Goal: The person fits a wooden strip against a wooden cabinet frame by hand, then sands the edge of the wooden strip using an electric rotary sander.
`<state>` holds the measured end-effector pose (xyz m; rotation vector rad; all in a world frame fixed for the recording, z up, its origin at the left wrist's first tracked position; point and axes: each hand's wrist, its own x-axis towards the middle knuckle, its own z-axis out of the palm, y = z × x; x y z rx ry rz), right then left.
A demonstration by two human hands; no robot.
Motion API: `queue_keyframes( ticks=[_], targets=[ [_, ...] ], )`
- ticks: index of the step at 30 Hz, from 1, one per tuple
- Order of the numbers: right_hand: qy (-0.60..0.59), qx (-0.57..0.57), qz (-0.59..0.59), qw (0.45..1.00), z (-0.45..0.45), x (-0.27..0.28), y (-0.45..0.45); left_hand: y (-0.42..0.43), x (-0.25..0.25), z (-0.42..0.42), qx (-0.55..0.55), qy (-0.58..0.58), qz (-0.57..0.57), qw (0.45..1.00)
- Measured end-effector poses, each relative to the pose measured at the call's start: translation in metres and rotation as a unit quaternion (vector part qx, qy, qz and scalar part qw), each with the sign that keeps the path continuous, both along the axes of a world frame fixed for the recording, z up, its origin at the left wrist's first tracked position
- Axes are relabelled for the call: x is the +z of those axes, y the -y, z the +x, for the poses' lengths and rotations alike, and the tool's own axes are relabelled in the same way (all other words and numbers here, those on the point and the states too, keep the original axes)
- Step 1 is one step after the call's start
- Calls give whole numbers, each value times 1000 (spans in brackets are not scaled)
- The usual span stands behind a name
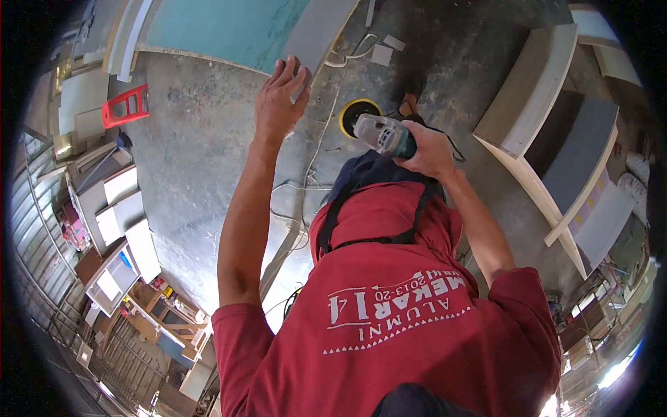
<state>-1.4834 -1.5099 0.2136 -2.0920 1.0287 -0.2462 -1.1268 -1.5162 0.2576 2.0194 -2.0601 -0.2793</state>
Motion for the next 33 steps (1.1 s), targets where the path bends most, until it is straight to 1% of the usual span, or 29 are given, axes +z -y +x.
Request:
queue_keyframes(
  ticks=[2,3,5,9,11,12,14,18,20,21,23,29,33],
  targets=[
    [-12,-48,4,999,-4,-1,-1,-1,-2,3,-5,-12,-5,1000],
    [-11,-49,4,999,-5,0,-2,-2,-3,4,-7,-11,-5,1000],
    [-39,-76,15,996,-6,4,0,0,-6,4,1,-38,-58,998],
    [-66,-97,12,993,-7,8,4,4,8,-9,24,-18,-83,996],
    [-51,-123,14,991,-5,9,6,9,8,-8,57,-61,-52,995],
    [-51,-120,12,991,-2,13,7,11,4,-3,60,-61,-55,995],
    [-31,-143,5,989,2,20,12,19,-2,12,140,-196,-35,970],
    [-15,-132,6,991,16,32,28,22,-14,36,170,-217,-58,959],
    [24,-122,6,992,29,38,34,17,-25,47,139,-233,11,962],
    [24,-119,6,993,36,37,36,18,-22,46,142,-234,10,962],
    [35,-103,-31,994,46,36,39,20,-19,41,152,-210,34,965],
    [53,-64,-23,996,63,40,45,20,-22,38,153,-211,28,965],
    [39,-59,-40,997,67,41,53,19,-24,41,152,-209,24,966]
  ],
)
